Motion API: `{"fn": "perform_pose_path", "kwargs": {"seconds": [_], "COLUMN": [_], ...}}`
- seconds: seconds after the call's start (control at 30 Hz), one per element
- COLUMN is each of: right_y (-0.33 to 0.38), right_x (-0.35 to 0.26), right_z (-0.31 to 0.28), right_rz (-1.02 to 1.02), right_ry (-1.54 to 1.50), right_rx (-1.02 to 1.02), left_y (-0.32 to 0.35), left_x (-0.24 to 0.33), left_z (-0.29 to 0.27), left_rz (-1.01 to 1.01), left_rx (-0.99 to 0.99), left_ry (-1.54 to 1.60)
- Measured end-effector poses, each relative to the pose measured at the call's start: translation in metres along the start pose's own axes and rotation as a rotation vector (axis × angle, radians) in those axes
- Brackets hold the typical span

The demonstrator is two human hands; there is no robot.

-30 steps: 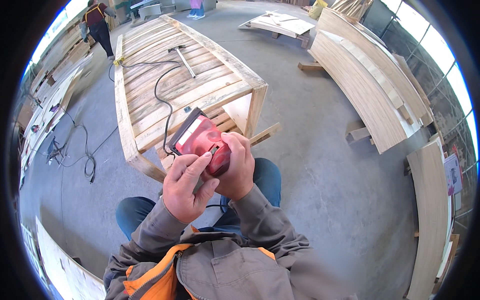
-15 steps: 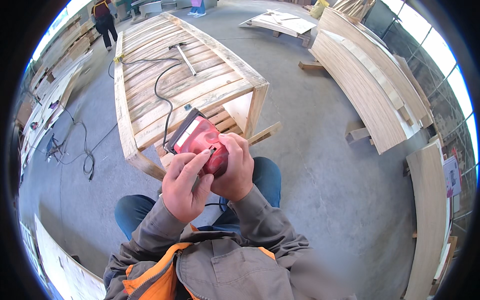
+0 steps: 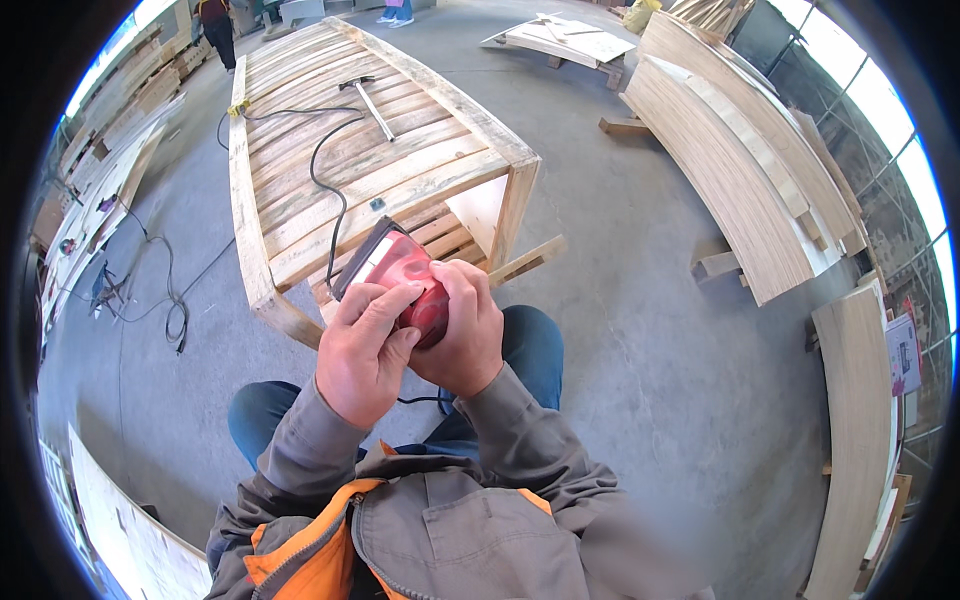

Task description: The person uses a hammer to tap a wooden structure, then uses a red electric sander to smooth the surface of the wood. They continue sanding different sections of the wooden frame while seated on the floor.

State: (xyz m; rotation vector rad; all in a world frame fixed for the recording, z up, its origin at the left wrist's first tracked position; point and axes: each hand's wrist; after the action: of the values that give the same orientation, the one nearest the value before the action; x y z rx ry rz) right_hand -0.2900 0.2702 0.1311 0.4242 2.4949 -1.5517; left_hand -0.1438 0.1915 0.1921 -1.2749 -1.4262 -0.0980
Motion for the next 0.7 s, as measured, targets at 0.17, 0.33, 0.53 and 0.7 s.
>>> {"fn": "perform_pose_path", "kwargs": {"seconds": [0.17,0.33,0.53,0.7], "right_y": [-0.003,-0.004,-0.002,0.001], "right_x": [0.000,-0.001,-0.001,0.000], "right_z": [-0.002,-0.001,0.001,-0.001], "right_rz": [0.014,0.018,0.059,0.087], "right_ry": [0.012,0.018,0.023,0.060], "right_rx": [0.004,0.006,0.005,-0.031], "left_y": [0.003,0.004,0.001,0.002], "left_x": [-0.006,-0.011,-0.013,-0.016], "left_z": [0.004,0.008,0.011,0.016], "left_rz": [0.060,0.140,0.171,0.133], "left_rx": [0.079,0.137,0.133,0.133], "left_ry": [0.014,0.005,0.003,0.030]}}
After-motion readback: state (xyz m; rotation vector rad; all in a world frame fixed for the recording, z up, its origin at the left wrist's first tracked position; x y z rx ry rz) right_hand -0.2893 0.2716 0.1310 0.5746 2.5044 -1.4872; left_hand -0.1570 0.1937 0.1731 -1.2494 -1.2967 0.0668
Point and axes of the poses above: each hand's wrist, its own y-axis away from the middle knuckle, its own z-axis out of the palm, x = y × z, and after that the axes turned 15 degrees about y, right-handed
